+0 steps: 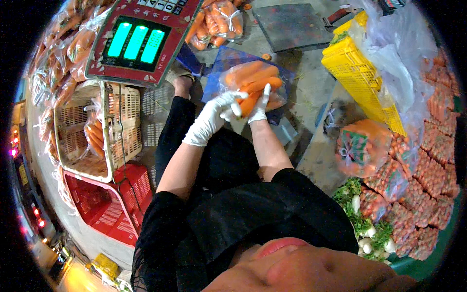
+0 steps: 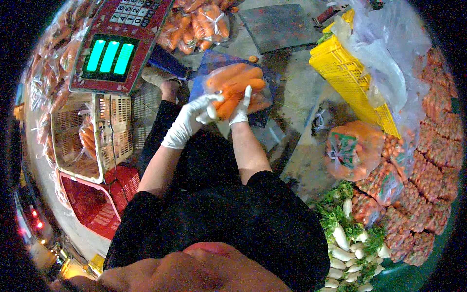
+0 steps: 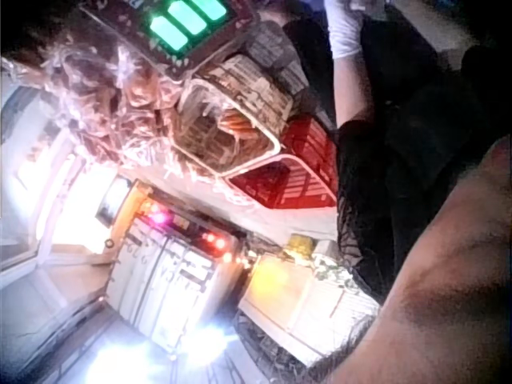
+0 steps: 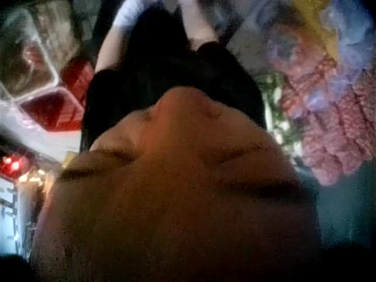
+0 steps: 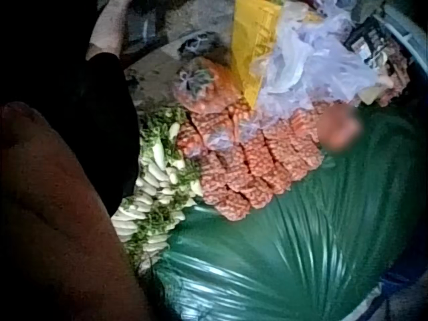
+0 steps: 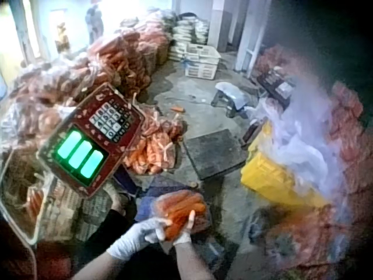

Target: The person puts several carrots into plastic bags, weighs the bags on a digital scale, and seals the bags using a tape dispenser.

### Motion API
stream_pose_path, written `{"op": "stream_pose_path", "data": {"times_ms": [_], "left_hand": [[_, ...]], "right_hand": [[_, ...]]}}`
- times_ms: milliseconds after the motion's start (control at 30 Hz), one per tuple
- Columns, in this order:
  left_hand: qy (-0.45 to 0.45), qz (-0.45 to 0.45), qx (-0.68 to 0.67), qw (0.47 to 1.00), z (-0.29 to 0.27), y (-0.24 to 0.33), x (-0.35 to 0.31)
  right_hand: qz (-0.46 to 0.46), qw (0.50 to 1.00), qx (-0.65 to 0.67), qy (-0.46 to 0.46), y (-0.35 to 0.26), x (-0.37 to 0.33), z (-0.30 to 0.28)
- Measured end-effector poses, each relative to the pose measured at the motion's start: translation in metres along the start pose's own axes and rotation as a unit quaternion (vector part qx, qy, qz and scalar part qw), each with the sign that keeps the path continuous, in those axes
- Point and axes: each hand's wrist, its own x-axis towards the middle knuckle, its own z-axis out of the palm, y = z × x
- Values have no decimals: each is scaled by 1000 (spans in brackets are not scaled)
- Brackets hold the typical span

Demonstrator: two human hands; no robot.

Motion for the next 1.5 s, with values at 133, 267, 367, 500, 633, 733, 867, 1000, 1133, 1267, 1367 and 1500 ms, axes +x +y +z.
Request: {"op": "stream_pose_path", "data": {"times_ms": [133, 267, 367, 500, 633, 733, 867, 1000, 1133, 1267, 1367, 1500], "left_hand": [[34, 125, -172, 977, -22, 28, 11], [13, 192, -319, 928, -55, 43, 19], [-1, 218, -344, 913, -63, 32, 23], [3, 193, -348, 917, -60, 15, 26], [26, 141, -286, 947, -56, 8, 22], [39, 116, -287, 950, -56, 5, 16], [53, 133, -225, 964, -53, 0, 13], [12, 128, -207, 970, -52, -2, 13], [-11, 130, -266, 955, -55, 1, 11], [-16, 144, -314, 938, -57, 4, 15], [8, 149, -322, 935, -55, 3, 21], [46, 137, -249, 958, -55, 1, 17]], "right_hand": [[-104, 987, -61, 102, 6, 27, 4], [-375, 519, -724, 257, -17, 20, -21], [-312, 495, -809, 53, -40, 2, -50], [-214, 604, -753, 152, -56, -7, -84], [-228, 714, -634, 191, -60, 4, -83], [-144, 710, -636, 266, -53, 11, -60], [-178, 576, -709, 365, -32, 17, -29], [-123, 608, -614, 488, -29, 27, -22], [-181, 916, -287, 213, -48, 15, -27], [-275, 899, -339, -24, -61, -22, -26], [-362, 608, -696, -127, -69, -26, -11], [-387, 433, -814, -37, -57, -4, 5]]}}
